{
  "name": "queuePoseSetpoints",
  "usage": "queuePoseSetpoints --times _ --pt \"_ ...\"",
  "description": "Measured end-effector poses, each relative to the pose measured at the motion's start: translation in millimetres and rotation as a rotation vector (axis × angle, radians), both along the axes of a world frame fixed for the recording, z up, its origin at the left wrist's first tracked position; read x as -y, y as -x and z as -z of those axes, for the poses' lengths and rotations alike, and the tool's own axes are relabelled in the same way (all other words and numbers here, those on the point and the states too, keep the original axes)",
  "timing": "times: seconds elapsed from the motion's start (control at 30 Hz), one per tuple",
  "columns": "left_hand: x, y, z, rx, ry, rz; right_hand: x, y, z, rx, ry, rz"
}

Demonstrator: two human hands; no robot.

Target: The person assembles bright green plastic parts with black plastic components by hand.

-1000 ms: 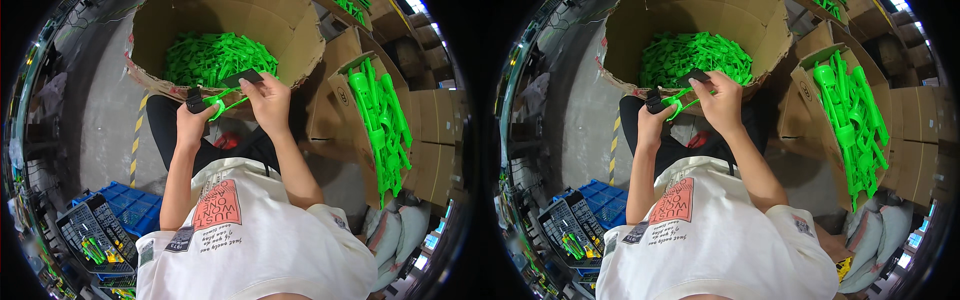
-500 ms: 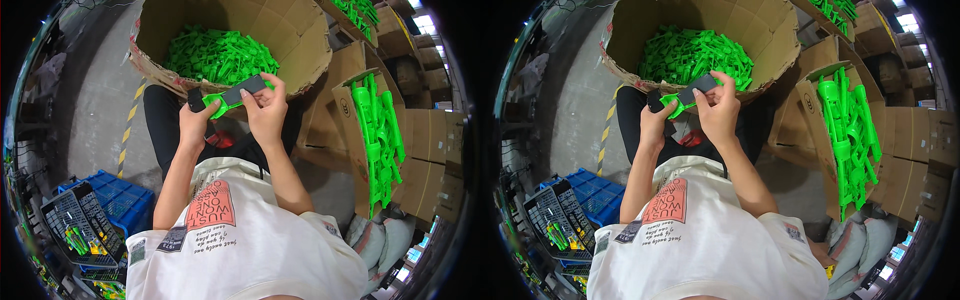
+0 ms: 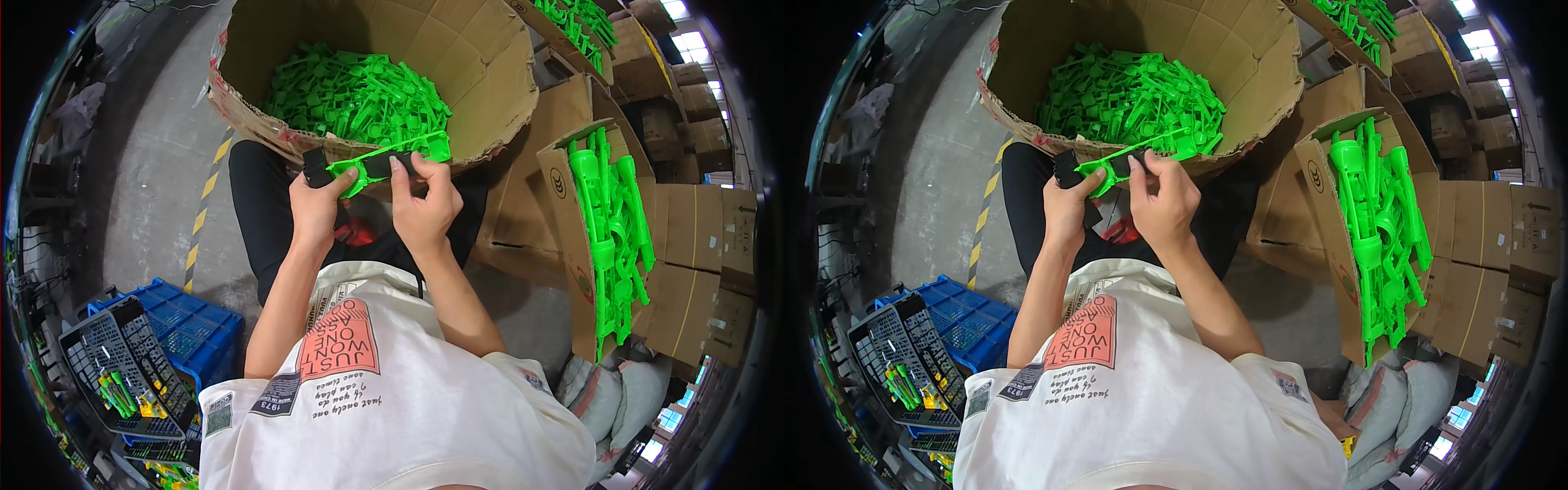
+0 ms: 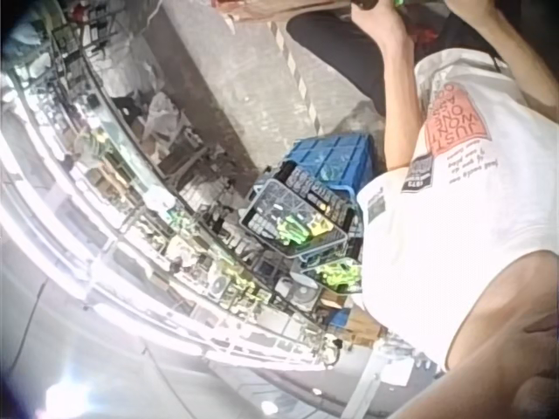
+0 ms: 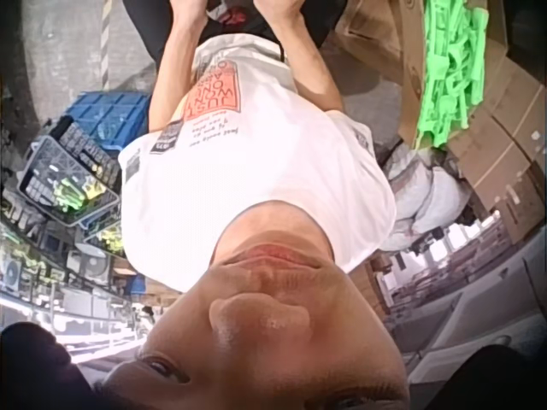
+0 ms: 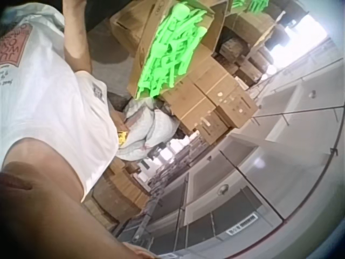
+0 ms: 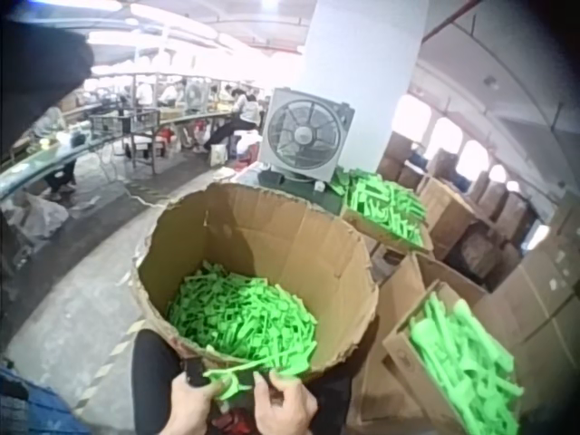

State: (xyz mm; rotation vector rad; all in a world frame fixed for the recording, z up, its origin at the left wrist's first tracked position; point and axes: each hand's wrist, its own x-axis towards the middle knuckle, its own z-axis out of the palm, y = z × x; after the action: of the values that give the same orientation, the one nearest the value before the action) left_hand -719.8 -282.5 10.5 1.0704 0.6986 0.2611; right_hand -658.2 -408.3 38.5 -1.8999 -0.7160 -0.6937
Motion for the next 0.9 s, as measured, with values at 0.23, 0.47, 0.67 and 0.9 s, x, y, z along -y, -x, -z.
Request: queuePoseSetpoints --times 0.23,0.47,0.67,0.9 --pt "4.4 -2.0 1.7 -0.045 -0.002 -0.048 -2.9 1.1 2.8 0.195 -0.028 -0.026" --pt "5.9 -5.0 3.0 -0.046 -0.040 -0.070 -3.8 1.3 10.7 0.114 0.011 -0.005" --pt "4.7 -8.5 5.3 -0.076 -0.160 -0.105 -0.9 -7.3 12.5 -0.052 0.096 0.090" --pt "1.7 -13.3 17.3 -0.063 -0.233 -0.096 3.0 -39.3 27.0 -0.390 0.150 0.071"
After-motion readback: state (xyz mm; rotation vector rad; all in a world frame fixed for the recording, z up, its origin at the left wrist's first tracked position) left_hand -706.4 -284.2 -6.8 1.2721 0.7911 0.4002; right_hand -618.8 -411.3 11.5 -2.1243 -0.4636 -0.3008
